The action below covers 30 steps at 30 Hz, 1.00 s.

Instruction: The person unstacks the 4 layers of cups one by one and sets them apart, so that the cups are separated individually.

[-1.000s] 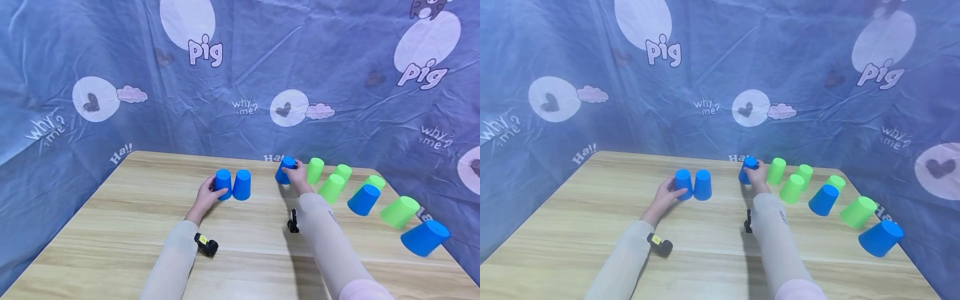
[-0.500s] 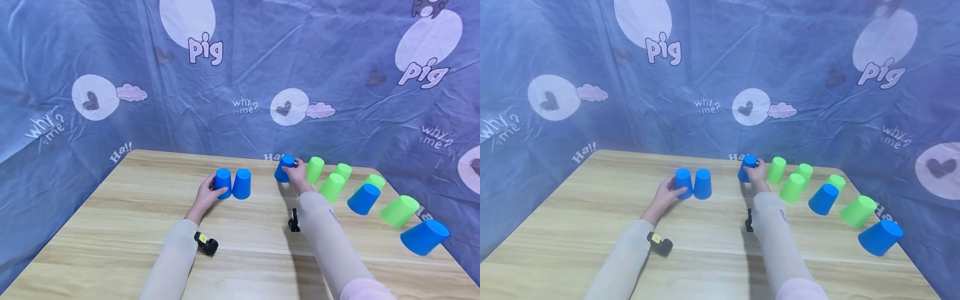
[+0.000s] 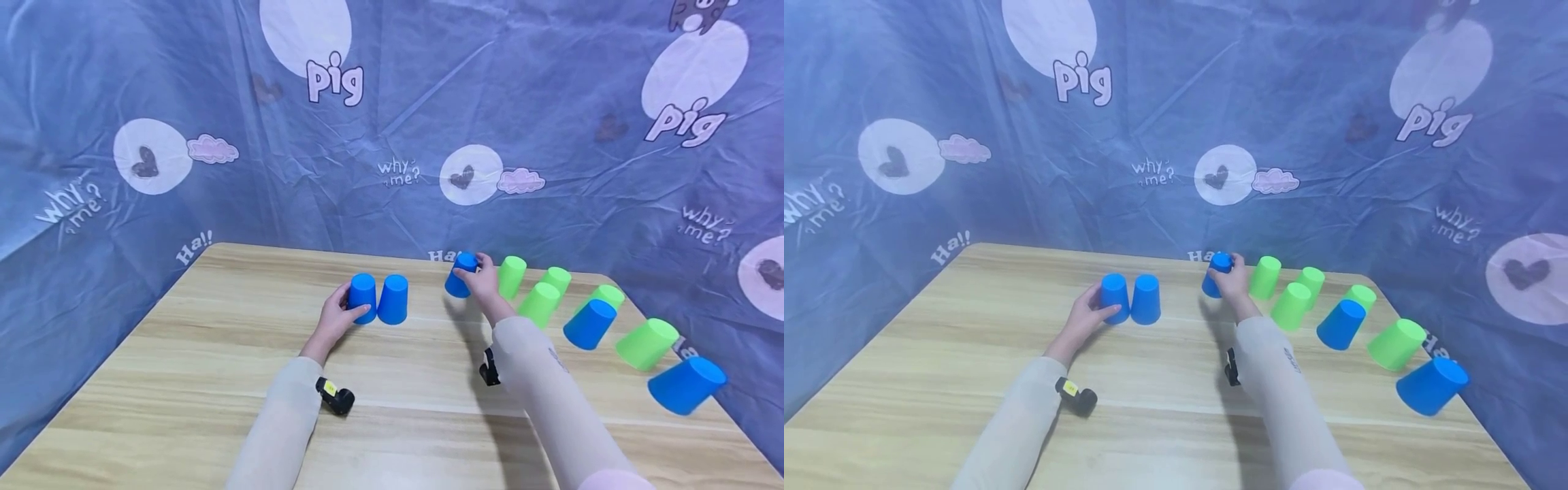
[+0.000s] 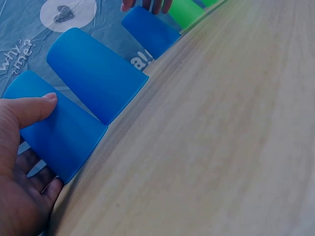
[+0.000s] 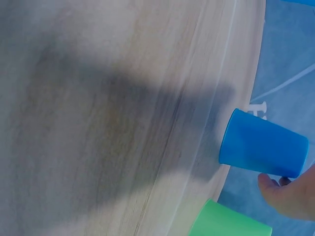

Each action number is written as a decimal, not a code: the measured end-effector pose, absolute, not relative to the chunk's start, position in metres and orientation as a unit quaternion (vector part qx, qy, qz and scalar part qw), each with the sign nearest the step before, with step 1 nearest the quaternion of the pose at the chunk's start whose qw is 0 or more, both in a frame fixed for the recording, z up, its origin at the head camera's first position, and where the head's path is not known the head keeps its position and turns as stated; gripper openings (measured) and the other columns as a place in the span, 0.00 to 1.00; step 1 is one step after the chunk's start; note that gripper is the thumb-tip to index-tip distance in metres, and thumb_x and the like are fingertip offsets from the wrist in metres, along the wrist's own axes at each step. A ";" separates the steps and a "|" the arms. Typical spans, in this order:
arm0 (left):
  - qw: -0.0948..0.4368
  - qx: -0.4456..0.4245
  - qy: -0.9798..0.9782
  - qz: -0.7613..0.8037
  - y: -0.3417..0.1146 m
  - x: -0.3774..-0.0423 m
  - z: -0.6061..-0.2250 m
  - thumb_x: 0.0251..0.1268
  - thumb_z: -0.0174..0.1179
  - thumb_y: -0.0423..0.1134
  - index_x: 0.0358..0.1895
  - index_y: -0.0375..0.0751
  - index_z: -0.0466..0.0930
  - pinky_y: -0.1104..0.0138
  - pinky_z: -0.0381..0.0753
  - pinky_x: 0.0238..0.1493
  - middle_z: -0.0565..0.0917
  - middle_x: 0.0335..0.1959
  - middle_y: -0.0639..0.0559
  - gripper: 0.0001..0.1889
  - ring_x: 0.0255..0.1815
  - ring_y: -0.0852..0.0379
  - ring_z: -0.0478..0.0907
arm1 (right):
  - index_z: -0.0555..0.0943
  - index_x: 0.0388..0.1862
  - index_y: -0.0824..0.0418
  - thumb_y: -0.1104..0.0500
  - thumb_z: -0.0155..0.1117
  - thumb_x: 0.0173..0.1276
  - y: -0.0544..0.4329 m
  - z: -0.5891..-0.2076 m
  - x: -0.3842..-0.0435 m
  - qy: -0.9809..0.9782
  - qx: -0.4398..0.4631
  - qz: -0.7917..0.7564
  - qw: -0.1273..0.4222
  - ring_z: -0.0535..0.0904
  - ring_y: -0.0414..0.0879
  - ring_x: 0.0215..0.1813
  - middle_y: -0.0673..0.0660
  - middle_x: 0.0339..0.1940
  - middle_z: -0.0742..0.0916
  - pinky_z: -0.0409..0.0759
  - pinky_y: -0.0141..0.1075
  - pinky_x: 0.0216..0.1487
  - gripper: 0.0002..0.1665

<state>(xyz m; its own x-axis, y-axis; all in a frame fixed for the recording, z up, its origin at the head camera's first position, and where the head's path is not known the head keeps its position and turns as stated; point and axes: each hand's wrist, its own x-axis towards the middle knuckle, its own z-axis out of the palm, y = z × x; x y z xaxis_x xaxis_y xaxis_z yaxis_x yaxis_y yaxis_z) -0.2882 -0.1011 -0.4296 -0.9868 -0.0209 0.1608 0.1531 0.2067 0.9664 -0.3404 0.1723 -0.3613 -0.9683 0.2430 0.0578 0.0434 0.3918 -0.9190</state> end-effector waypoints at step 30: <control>0.072 -0.040 -0.773 -0.629 -0.101 -0.290 -0.433 0.51 0.61 0.36 0.61 0.40 0.60 0.55 0.58 0.57 0.63 0.60 0.41 0.32 0.60 0.45 0.58 | 0.57 0.63 0.64 0.58 0.64 0.53 0.135 -0.354 -0.302 -0.805 0.035 0.586 0.087 0.55 0.55 0.62 0.62 0.61 0.64 0.56 0.45 0.60 0.41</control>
<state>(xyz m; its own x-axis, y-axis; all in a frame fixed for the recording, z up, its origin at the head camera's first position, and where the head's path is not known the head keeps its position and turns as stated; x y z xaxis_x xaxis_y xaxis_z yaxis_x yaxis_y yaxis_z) -0.2898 -0.1005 -0.4329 -0.9864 -0.0294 0.1616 0.1523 0.2051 0.9668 -0.3020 0.1349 -0.3536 -0.9825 0.0462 0.1803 -0.1574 0.3104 -0.9375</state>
